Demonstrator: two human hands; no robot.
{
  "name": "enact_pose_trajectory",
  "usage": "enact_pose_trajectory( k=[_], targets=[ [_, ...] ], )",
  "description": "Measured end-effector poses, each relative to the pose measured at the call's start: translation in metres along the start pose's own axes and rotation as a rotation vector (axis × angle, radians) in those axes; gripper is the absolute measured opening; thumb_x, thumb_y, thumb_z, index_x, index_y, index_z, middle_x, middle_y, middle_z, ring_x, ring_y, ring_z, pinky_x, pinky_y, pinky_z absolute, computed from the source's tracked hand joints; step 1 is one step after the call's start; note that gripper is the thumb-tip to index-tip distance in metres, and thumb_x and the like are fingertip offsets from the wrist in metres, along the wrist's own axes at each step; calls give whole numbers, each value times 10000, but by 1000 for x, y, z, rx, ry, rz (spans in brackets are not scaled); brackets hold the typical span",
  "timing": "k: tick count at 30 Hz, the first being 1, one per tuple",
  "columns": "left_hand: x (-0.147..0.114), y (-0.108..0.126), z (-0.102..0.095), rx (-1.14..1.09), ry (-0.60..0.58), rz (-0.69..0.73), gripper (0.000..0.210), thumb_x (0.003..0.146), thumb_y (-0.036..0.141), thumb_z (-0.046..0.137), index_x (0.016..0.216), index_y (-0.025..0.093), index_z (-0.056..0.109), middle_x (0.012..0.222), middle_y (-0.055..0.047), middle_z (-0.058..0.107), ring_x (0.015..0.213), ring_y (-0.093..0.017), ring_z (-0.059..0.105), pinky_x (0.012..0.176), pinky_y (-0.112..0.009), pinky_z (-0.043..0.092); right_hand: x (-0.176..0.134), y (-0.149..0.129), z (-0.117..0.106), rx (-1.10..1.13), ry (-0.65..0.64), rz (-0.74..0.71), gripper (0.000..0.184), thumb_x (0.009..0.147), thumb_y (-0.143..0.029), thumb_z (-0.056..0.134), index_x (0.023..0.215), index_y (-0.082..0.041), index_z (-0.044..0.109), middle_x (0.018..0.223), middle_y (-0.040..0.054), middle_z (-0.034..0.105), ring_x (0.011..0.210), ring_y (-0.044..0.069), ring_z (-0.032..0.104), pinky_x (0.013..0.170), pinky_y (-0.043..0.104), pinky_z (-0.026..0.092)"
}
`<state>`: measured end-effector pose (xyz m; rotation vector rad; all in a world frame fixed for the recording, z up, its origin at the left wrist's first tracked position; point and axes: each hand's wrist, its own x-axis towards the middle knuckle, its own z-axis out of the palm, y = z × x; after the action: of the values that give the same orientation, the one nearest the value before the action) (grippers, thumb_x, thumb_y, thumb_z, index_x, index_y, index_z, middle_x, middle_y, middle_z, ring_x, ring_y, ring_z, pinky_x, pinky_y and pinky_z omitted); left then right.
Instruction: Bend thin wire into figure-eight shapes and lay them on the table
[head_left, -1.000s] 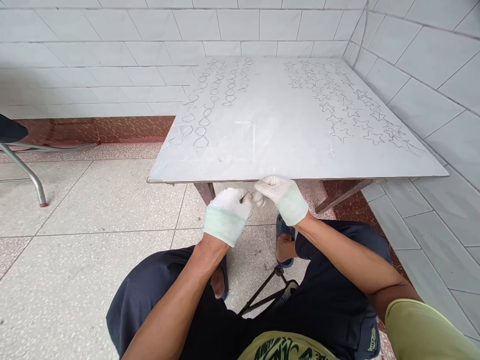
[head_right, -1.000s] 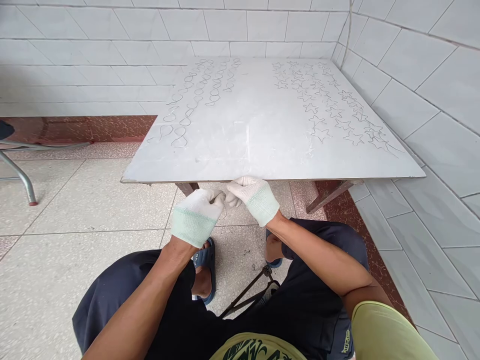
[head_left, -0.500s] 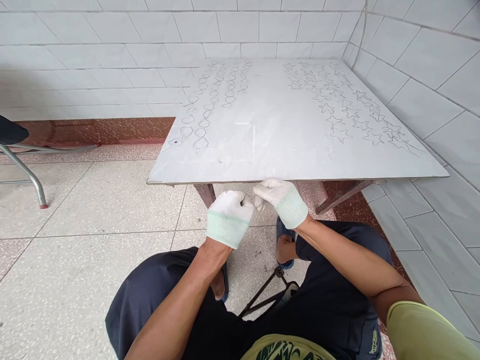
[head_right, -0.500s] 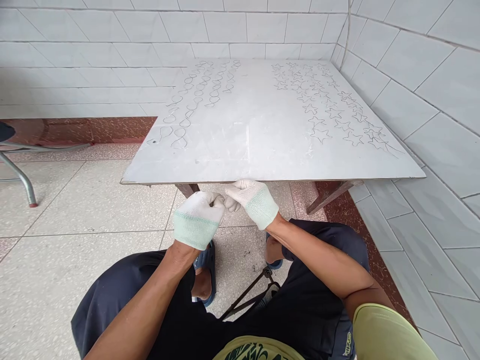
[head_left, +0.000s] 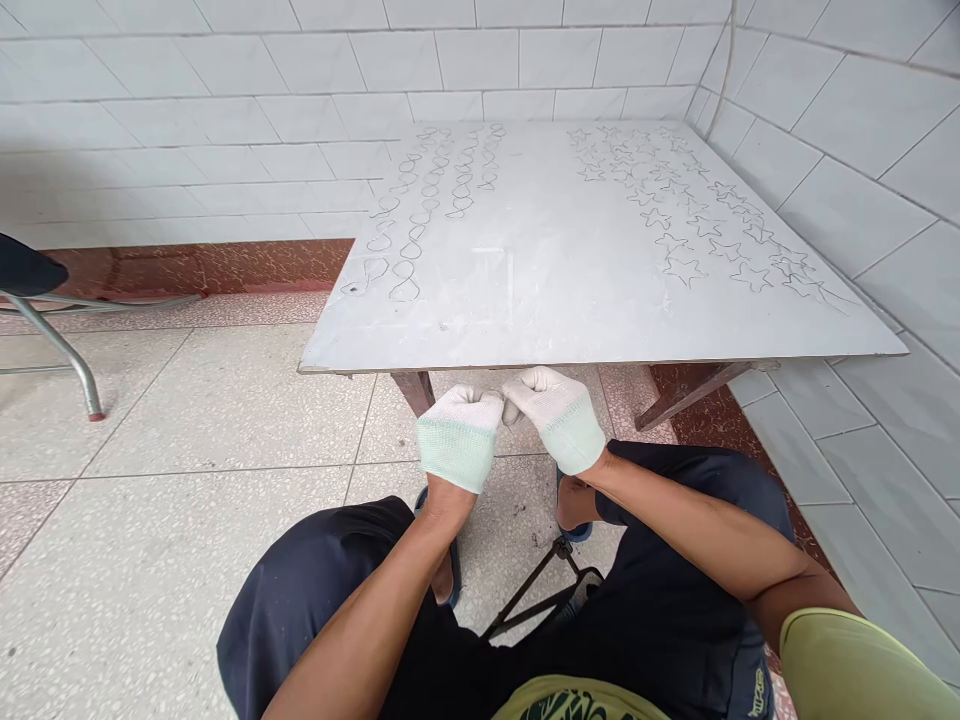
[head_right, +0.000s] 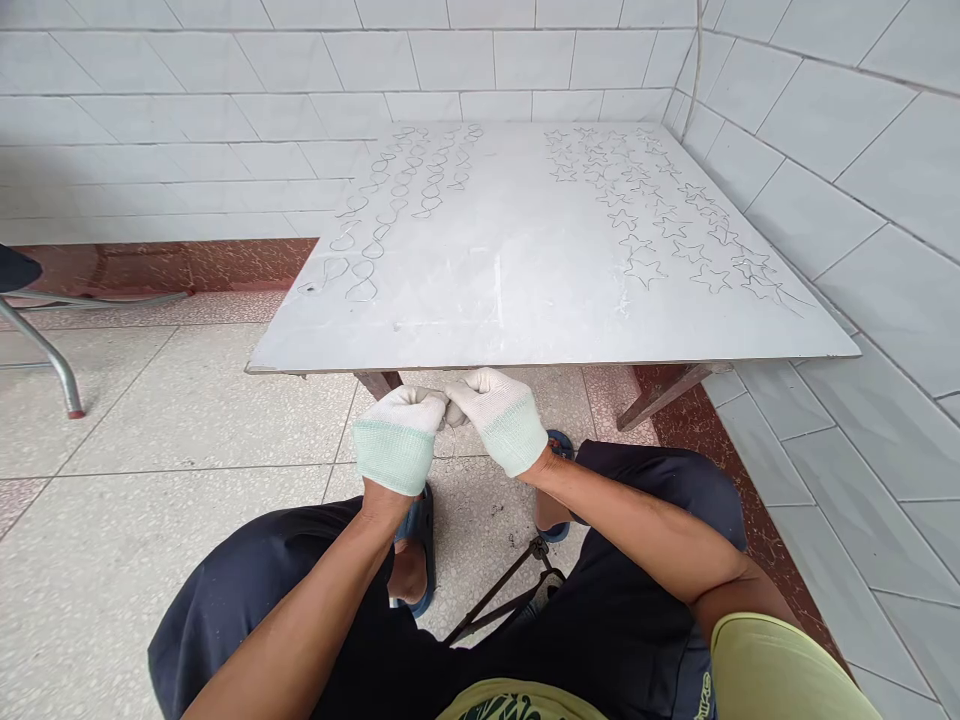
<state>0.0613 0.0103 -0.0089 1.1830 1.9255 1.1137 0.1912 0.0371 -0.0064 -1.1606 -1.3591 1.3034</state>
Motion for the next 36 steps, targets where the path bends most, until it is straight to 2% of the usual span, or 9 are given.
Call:
enact_pose_trajectory(
  k=[4, 8, 12, 15, 18, 22, 28, 32, 36],
  targets=[
    [0, 1, 6, 7, 12, -14, 247, 852, 323, 602, 630, 227, 551, 627, 15, 600, 669, -167, 533, 602, -305, 373, 2, 3, 3, -16, 36, 13, 317, 888, -391, 681, 610, -241, 659, 653, -9, 713, 694, 161, 671, 759, 294, 541],
    [0, 6, 5, -6, -50, 6, 345, 900, 400, 602, 607, 227, 550, 597, 14, 568, 631, -163, 508, 581, -305, 361, 11, 6, -6, -17, 39, 9, 321, 882, -377, 681, 592, -241, 663, 652, -10, 713, 699, 163, 665, 786, 302, 537],
    [0, 14, -5, -39, -132, 78, 270, 916, 413, 592, 827, 203, 736, 749, -9, 712, 741, -189, 613, 677, -293, 448, 16, 8, -16, -2, 20, -7, 339, 889, -410, 706, 598, -238, 682, 642, -13, 708, 683, 158, 649, 805, 306, 526],
    [-1, 16, -11, -38, -122, 61, 292, 923, 422, 591, 943, 203, 784, 824, -16, 765, 797, -205, 654, 729, -296, 480, 15, 7, -16, 31, 48, -19, 350, 900, -416, 701, 601, -237, 678, 630, -12, 697, 669, 154, 636, 802, 307, 519],
    [-4, 18, -10, 36, -108, 34, 304, 926, 457, 612, 826, 216, 768, 762, -1, 734, 769, -199, 641, 720, -293, 463, 14, 6, -14, 67, 55, -37, 358, 900, -408, 696, 587, -238, 663, 635, -7, 694, 681, 157, 643, 807, 306, 524],
    [-6, 19, -4, 93, -161, 22, 333, 915, 401, 608, 634, 222, 619, 627, 34, 584, 655, -156, 536, 647, -277, 400, 14, 10, -11, 67, 55, -4, 354, 876, -427, 718, 583, -240, 651, 627, -14, 686, 670, 159, 638, 782, 307, 529],
    [-3, 16, -1, -12, -206, 68, 306, 901, 323, 549, 616, 213, 546, 613, 46, 497, 606, -125, 427, 617, -267, 352, 15, 16, -6, 19, 75, 0, 314, 858, -438, 722, 621, -237, 673, 653, -12, 703, 686, 159, 645, 773, 313, 534],
    [4, 10, -4, -104, -176, 75, 278, 862, 326, 547, 608, 220, 510, 604, 36, 482, 599, -129, 419, 586, -278, 326, 14, 10, -4, 92, 7, 51, 157, 790, -375, 744, 800, -219, 752, 738, -8, 747, 718, 164, 684, 738, 308, 555],
    [10, 5, -14, -120, -131, 59, 317, 861, 393, 591, 611, 230, 486, 586, 36, 475, 560, -126, 399, 541, -290, 292, 10, -2, -5, 173, -83, 55, 281, 803, -422, 746, 964, -192, 754, 788, 10, 766, 735, 164, 703, 758, 325, 577]
  ],
)
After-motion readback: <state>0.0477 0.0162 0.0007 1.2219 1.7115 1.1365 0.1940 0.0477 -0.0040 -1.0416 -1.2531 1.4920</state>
